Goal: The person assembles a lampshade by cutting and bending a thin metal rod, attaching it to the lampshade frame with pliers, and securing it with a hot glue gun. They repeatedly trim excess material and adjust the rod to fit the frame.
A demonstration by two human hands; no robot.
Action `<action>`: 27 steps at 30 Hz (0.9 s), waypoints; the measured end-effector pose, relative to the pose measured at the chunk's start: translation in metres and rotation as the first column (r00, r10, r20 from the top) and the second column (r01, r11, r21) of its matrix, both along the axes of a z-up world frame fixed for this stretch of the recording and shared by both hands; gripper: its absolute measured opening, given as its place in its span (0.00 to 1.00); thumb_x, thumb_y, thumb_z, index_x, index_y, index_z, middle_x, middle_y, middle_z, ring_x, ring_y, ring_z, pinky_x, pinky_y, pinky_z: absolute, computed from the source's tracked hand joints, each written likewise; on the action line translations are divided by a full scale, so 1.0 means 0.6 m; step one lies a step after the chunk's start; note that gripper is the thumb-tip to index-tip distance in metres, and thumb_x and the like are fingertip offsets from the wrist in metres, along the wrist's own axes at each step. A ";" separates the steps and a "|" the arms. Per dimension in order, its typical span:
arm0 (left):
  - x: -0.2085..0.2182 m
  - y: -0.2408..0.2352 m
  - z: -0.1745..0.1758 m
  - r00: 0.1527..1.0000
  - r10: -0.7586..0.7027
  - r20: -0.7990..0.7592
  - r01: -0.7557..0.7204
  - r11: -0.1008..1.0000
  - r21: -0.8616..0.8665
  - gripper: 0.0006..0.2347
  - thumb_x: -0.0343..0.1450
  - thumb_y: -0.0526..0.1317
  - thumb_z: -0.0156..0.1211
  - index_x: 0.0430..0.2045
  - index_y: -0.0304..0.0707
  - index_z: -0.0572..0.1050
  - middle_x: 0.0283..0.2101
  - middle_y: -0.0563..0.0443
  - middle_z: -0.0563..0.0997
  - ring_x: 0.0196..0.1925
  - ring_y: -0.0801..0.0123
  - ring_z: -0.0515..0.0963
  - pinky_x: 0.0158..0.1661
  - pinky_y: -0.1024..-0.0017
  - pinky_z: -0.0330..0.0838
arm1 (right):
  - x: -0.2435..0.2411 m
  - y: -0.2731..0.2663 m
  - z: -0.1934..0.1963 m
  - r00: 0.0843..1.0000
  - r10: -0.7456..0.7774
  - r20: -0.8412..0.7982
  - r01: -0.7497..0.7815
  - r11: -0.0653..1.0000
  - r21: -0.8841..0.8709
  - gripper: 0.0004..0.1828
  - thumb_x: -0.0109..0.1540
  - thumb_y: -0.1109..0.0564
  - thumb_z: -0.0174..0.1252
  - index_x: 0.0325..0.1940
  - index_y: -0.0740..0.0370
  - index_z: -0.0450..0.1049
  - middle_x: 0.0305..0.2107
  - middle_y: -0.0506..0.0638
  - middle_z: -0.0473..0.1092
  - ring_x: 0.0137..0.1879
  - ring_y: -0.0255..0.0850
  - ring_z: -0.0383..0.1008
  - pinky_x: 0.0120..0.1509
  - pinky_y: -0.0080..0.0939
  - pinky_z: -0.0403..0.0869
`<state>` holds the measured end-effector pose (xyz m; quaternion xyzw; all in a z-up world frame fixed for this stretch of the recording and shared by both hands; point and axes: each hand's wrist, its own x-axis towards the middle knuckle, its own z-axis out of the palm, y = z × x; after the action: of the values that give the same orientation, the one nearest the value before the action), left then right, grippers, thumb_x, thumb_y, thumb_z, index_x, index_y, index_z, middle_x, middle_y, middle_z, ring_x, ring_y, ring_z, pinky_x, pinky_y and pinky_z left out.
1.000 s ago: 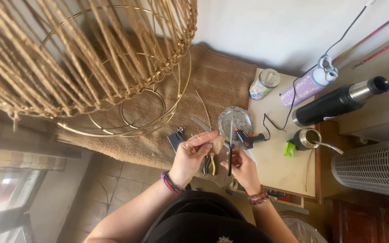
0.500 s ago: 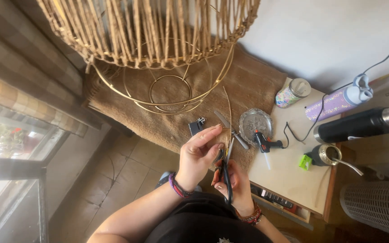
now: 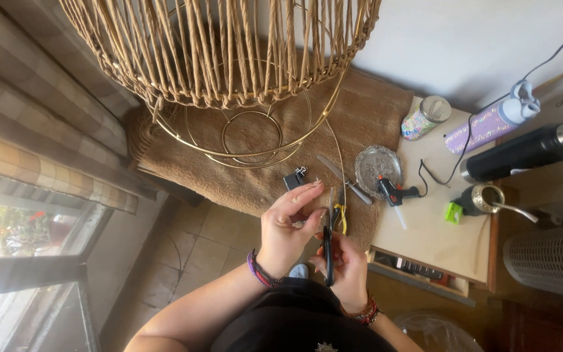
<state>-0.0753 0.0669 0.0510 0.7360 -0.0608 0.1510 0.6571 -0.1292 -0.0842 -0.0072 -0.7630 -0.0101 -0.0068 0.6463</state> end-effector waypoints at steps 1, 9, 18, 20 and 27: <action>-0.002 0.007 0.000 1.000 -0.011 -0.003 0.011 1.000 0.002 0.16 0.67 0.30 0.67 0.49 0.47 0.80 0.54 0.52 0.83 0.50 0.76 0.83 0.42 0.83 0.83 | -0.004 0.007 -0.002 1.000 -0.011 -0.003 0.011 1.000 0.002 0.21 0.54 0.57 0.71 0.50 0.61 0.78 0.27 0.49 0.76 0.33 0.34 0.77 0.36 0.34 0.82; -0.030 0.055 -0.005 0.997 -0.066 0.039 0.066 0.998 0.015 0.16 0.68 0.29 0.67 0.49 0.45 0.80 0.54 0.49 0.83 0.56 0.71 0.82 0.48 0.82 0.82 | -0.046 0.062 0.002 0.994 -0.105 -0.014 0.103 0.987 -0.127 0.19 0.53 0.47 0.73 0.43 0.56 0.79 0.15 0.43 0.74 0.19 0.31 0.70 0.31 0.31 0.72; -0.089 0.085 -0.016 0.988 -0.151 -0.031 0.148 0.985 -0.087 0.17 0.68 0.25 0.64 0.49 0.43 0.80 0.56 0.45 0.80 0.42 0.72 0.88 0.39 0.84 0.85 | -0.092 0.104 0.002 0.989 -0.134 -0.056 0.132 0.991 -0.036 0.13 0.54 0.60 0.71 0.42 0.61 0.79 0.14 0.46 0.72 0.16 0.33 0.71 0.25 0.33 0.73; -0.101 0.088 -0.017 0.989 -0.146 -0.039 0.144 0.988 -0.054 0.17 0.68 0.27 0.66 0.49 0.45 0.80 0.55 0.48 0.82 0.45 0.76 0.85 0.39 0.85 0.84 | -0.102 0.104 -0.011 0.991 -0.133 -0.013 0.132 0.989 -0.062 0.14 0.54 0.54 0.71 0.40 0.60 0.78 0.14 0.44 0.70 0.18 0.31 0.69 0.27 0.33 0.70; -0.132 0.100 -0.022 0.991 -0.127 -0.031 0.127 0.992 0.009 0.17 0.67 0.29 0.67 0.49 0.47 0.80 0.54 0.50 0.83 0.47 0.79 0.83 0.36 0.86 0.81 | -0.130 0.115 -0.014 0.994 -0.106 -0.002 0.105 0.993 -0.044 0.15 0.57 0.49 0.70 0.37 0.60 0.75 0.11 0.44 0.69 0.17 0.31 0.69 0.25 0.33 0.70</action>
<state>-0.1544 0.1272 0.0378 0.7365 -0.0983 0.0975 0.6622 -0.2073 -0.0153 -0.0155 -0.7766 0.0315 -0.0390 0.6280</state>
